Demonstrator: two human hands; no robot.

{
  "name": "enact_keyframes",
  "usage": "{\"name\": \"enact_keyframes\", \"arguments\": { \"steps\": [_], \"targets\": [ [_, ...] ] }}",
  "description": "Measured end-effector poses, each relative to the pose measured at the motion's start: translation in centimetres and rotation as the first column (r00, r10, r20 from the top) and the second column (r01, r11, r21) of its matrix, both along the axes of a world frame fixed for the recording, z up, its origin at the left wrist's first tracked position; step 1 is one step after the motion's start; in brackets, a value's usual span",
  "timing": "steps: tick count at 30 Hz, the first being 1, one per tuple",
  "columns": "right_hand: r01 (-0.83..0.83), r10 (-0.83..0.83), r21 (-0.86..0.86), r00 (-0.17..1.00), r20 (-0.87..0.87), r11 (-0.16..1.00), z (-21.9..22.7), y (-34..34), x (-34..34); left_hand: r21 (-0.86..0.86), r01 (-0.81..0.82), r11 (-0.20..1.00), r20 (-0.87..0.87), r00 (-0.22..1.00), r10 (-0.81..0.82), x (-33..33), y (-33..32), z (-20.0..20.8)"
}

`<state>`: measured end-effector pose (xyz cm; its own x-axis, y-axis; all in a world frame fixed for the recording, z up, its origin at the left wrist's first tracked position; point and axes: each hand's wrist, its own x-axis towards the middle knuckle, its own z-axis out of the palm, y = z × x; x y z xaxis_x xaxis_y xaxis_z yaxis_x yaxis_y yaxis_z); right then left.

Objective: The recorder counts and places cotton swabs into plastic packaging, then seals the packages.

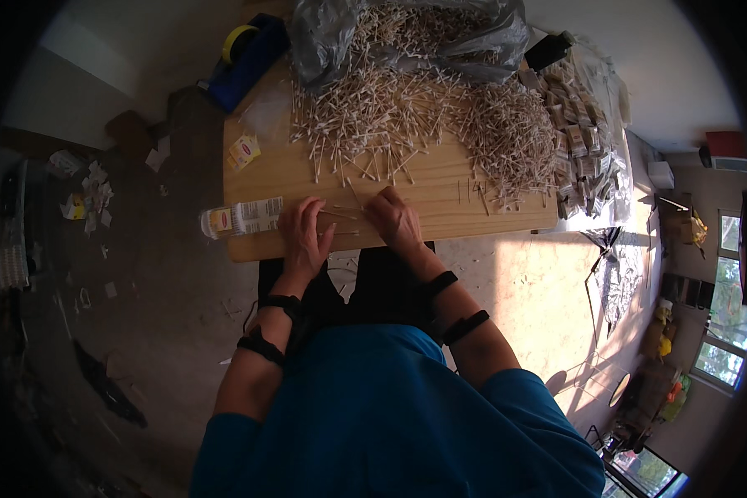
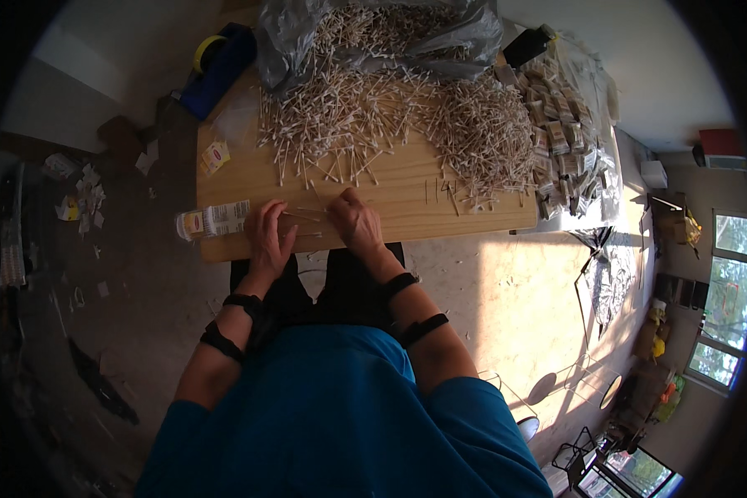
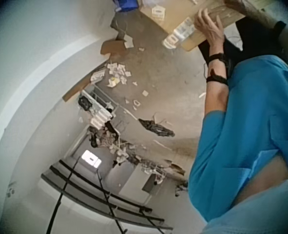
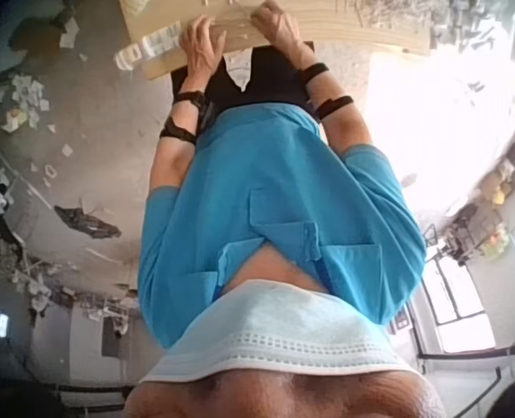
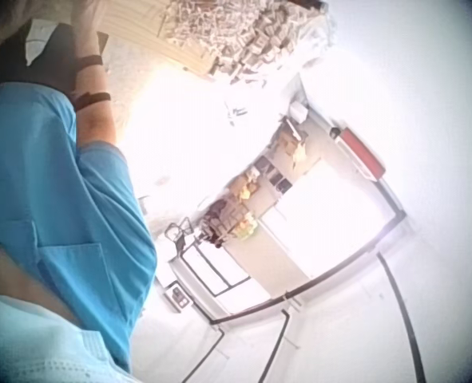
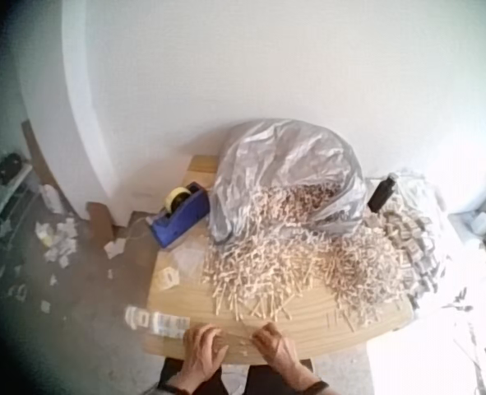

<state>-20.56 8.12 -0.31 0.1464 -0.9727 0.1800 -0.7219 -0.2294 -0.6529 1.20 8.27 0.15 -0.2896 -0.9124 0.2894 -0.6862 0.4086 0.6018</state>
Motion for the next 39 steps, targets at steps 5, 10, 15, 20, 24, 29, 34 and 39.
{"name": "enact_keyframes", "arguments": {
  "steps": [5, 10, 15, 20, 24, 29, 34, 39],
  "targets": [
    [0.122, -0.123, 0.109, 0.992, 0.002, 0.986, 0.6, 0.7, 2.6, -0.064, 0.04, 0.997, -0.027, 0.999, -0.042, 0.3, -0.3, -0.4],
    [0.337, -0.34, 0.049, 0.938, 0.073, 0.94, 1.3, -0.4, 5.1, -0.059, 0.146, 0.988, 0.251, 0.96, -0.126, 0.2, -0.2, -0.8],
    [0.192, -0.19, 0.071, 0.981, -0.034, 0.979, 0.6, -1.8, 3.1, -0.057, 0.203, 0.978, 0.308, 0.935, -0.176, 0.5, 0.2, -1.3],
    [0.386, -0.386, -0.002, 0.923, -0.002, 0.923, 1.0, -4.7, 1.9, -0.07, 0.205, 0.976, 0.292, 0.94, -0.176, 0.4, 0.3, -1.2],
    [0.205, -0.189, 0.093, 0.97, -0.154, 0.974, 0.7, -3.7, 1.1, -0.114, 0.183, 0.976, 0.29, 0.946, -0.144, 0.5, 0.2, -1.1],
    [0.164, -0.162, 0.05, 0.985, -0.053, 0.985, 3.0, -0.7, 2.0, -0.054, 0.199, 0.979, 0.248, 0.952, -0.18, 0.7, 0.3, -1.2],
    [0.112, -0.108, 0.101, 0.993, -0.04, 0.989, 0.4, -0.4, 1.5, -0.039, 0.216, 0.976, 0.225, 0.953, -0.202, 0.5, 0.1, -0.9],
    [0.098, -0.101, 0.093, 0.994, 0.035, 0.991, 1.0, -0.1, 1.6, -0.04, 0.21, 0.977, 0.223, 0.955, -0.196, 0.6, 0.2, -1.2]
  ]
}}
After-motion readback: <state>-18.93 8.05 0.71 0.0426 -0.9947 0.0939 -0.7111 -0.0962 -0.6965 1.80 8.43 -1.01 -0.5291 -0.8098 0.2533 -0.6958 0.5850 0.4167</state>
